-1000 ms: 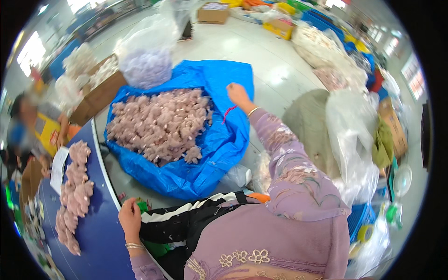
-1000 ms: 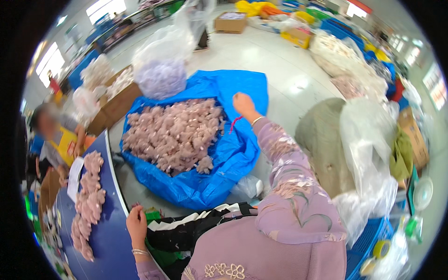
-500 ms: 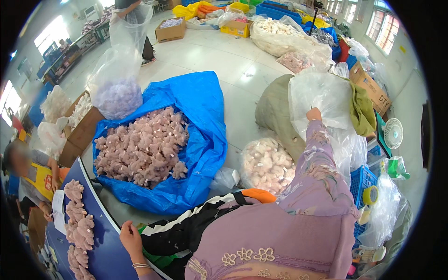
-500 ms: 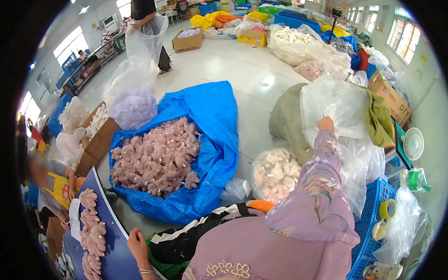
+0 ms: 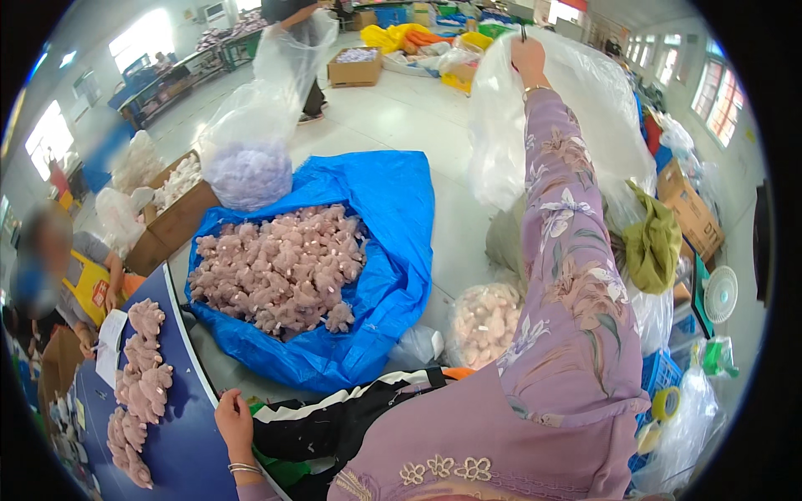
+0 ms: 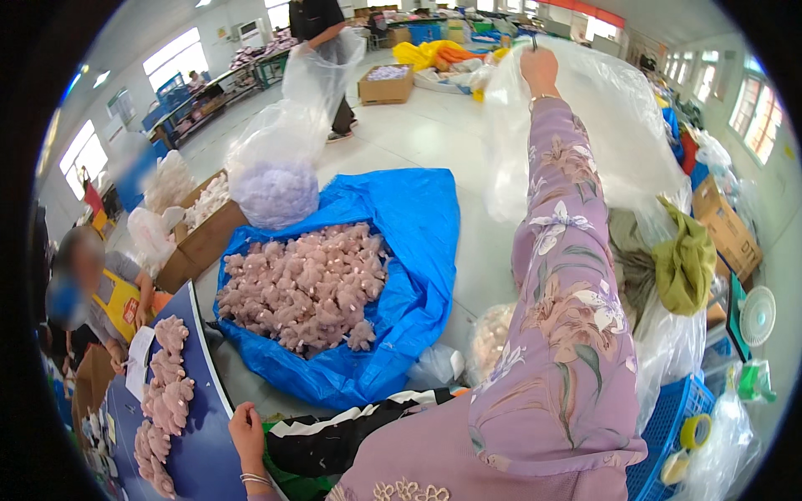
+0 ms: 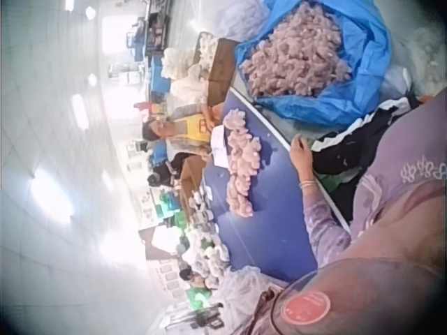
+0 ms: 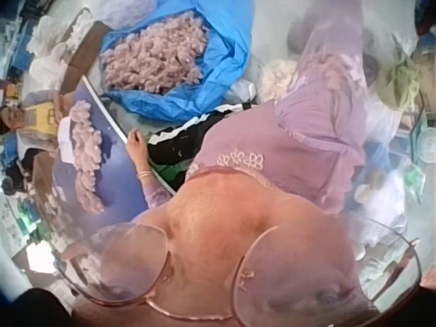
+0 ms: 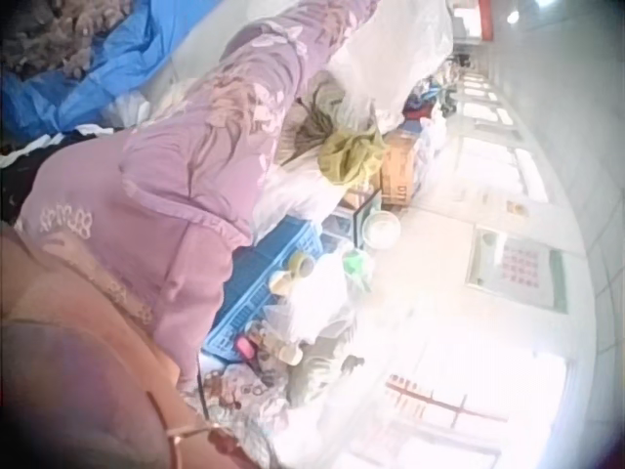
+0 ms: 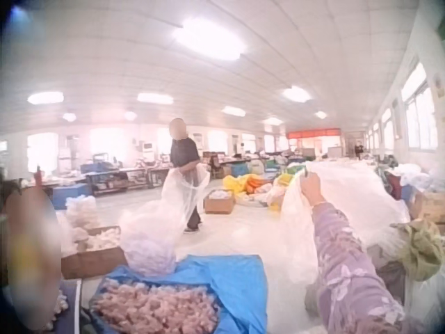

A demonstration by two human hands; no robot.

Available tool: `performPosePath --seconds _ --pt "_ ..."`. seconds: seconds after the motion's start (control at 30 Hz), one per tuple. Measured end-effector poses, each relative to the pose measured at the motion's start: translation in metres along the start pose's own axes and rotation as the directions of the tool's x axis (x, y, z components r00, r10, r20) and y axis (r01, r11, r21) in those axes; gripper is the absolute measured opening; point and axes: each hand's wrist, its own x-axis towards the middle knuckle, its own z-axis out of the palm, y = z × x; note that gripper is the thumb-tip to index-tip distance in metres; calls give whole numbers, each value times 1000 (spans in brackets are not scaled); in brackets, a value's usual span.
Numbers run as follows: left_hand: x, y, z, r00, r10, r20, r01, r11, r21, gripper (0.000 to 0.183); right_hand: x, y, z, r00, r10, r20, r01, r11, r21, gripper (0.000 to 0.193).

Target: The person uses scissors to trim loose threads and excess fabric from small pink stuffed animals on a blue table. They handle each toy one at a time, rotate it to access different sides, and place finished units into a blue bag.

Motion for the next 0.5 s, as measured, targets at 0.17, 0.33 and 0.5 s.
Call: performPosePath --seconds 0.17,0.33,0.5 --pt "0 1 0 998 46 -47 -46 999 6 10 24 -93 39 997 -61 36 54 981 186 41" --pt "0 6 -1 1000 3 -20 -3 1000 24 10 38 -129 75 990 -105 -92 115 987 108 42" --pt "0 13 -3 999 -25 -26 26 998 52 8 29 -135 91 991 -88 -98 104 980 169 45"
